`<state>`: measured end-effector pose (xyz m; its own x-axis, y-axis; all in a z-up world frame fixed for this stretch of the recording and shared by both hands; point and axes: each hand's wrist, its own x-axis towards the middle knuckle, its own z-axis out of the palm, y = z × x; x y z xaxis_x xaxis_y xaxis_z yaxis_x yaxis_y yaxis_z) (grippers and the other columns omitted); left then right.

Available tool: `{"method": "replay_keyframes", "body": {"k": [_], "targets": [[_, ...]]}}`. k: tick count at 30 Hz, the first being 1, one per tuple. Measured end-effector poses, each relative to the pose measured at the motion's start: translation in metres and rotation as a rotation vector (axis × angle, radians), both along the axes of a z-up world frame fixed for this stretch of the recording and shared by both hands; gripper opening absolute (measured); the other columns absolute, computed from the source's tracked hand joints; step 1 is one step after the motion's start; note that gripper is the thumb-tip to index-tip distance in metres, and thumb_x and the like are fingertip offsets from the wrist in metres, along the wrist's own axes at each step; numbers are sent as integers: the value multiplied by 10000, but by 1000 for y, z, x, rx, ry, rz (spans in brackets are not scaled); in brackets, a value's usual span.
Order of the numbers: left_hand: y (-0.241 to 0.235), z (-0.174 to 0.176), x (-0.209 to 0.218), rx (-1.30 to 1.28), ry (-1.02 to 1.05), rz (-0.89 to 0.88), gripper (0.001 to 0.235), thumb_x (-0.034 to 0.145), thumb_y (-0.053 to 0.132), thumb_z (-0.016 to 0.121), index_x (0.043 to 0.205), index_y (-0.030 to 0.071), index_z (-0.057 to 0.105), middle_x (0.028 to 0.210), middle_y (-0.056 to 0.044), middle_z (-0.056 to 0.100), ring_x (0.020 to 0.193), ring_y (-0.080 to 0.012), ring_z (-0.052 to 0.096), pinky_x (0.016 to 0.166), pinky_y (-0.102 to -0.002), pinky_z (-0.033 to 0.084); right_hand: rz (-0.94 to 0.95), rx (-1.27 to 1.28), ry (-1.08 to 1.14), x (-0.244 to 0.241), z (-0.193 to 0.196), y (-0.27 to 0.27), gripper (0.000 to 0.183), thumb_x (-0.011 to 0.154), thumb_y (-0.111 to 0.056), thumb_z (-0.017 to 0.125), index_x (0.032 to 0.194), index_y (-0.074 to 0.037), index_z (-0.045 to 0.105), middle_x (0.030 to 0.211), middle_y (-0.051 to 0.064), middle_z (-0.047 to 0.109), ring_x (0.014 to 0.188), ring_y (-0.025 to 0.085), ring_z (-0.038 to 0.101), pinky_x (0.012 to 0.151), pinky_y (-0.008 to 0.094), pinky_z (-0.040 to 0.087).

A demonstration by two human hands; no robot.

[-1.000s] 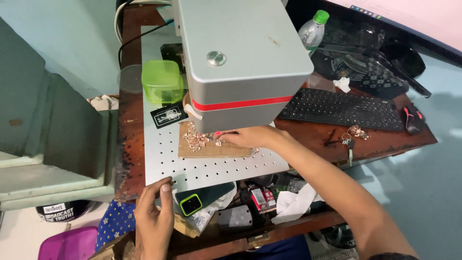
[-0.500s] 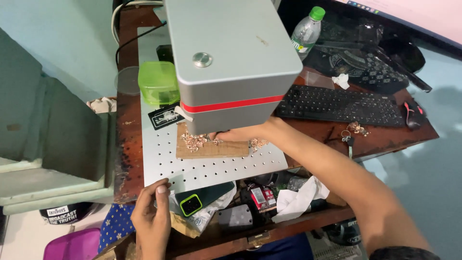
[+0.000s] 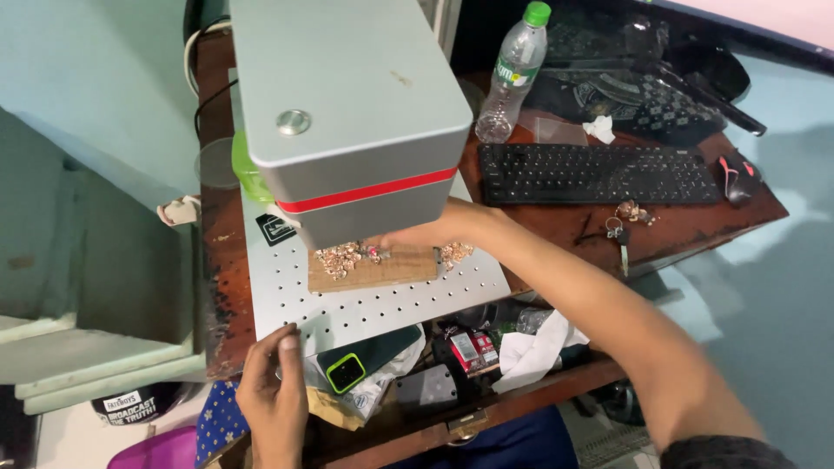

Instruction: A person uses a laser marking machine to engrave small jewelry pendants, carefully aligning each piece before triggering the laser.

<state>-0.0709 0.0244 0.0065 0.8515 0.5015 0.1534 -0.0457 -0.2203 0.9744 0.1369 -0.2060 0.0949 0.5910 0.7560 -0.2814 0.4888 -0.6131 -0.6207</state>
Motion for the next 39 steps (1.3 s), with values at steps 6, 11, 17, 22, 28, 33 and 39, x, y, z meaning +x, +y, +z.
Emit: {"method": "replay_keyframes", "body": {"k": [6, 11, 17, 22, 28, 33, 39], "targets": [[8, 31, 35, 351, 329, -230, 750, 830, 431, 719, 1479, 118, 510, 1554, -120, 479, 1525, -284, 267, 1159, -534, 315, -392, 485, -393, -53, -54, -55, 288, 942, -219, 693, 1150, -22, 718, 1190, 112, 734, 1089, 235, 691, 987, 392, 544], [13, -4, 65, 663, 253, -314, 767, 942, 487, 584, 1556, 57, 419, 1533, -297, 440, 1491, -422, 304, 1165, -602, 227, -374, 291, -670, -86, -86, -67, 881, 777, -446, 844, 1486, -67, 483, 1537, 118, 504, 1537, 314, 271, 1229, 675, -2], [5, -12, 72, 685, 238, -271, 774, 904, 445, 680, 1526, 41, 458, 1515, -199, 514, 1501, -368, 340, 1237, -564, 177, -358, 165, -666, -82, -90, -67, 911, 828, -513, 779, 1528, -58, 416, 1580, 137, 437, 1557, 337, 147, 1158, 742, -98], [7, -20, 73, 721, 239, -265, 677, 955, 466, 602, 1522, 113, 494, 1522, -241, 489, 1521, -329, 320, 1242, -550, 165, -348, 157, -714, -79, -95, -67, 845, 877, -527, 709, 1525, -77, 407, 1377, 57, 654, 1545, 333, 199, 1139, 770, -95], [6, -29, 74, 766, 226, -211, 660, 970, 509, 566, 1481, 91, 546, 1521, -228, 503, 1497, -322, 370, 1248, -534, 182, -347, 137, -659, -77, -96, -67, 860, 885, -551, 671, 1548, -96, 363, 1421, 49, 613, 1554, 320, 144, 1140, 754, -116], [4, -25, 73, 741, 244, -191, 650, 968, 493, 580, 1482, 95, 550, 1496, -239, 525, 1496, -311, 375, 1252, -510, 181, -335, 131, -632, -76, -96, -67, 851, 902, -552, 651, 1564, -119, 335, 1433, 41, 606, 1555, 321, 136, 1138, 755, -117], [-6, 0, 66, 701, 248, -152, 596, 940, 381, 724, 1465, 120, 619, 1363, -191, 666, 1447, -301, 474, 1261, -443, 209, -467, 197, -591, -81, -94, -59, 763, 866, -537, 741, 1446, -74, 564, 1452, 127, 588, 1552, 318, 208, 1166, 621, -203]]}}
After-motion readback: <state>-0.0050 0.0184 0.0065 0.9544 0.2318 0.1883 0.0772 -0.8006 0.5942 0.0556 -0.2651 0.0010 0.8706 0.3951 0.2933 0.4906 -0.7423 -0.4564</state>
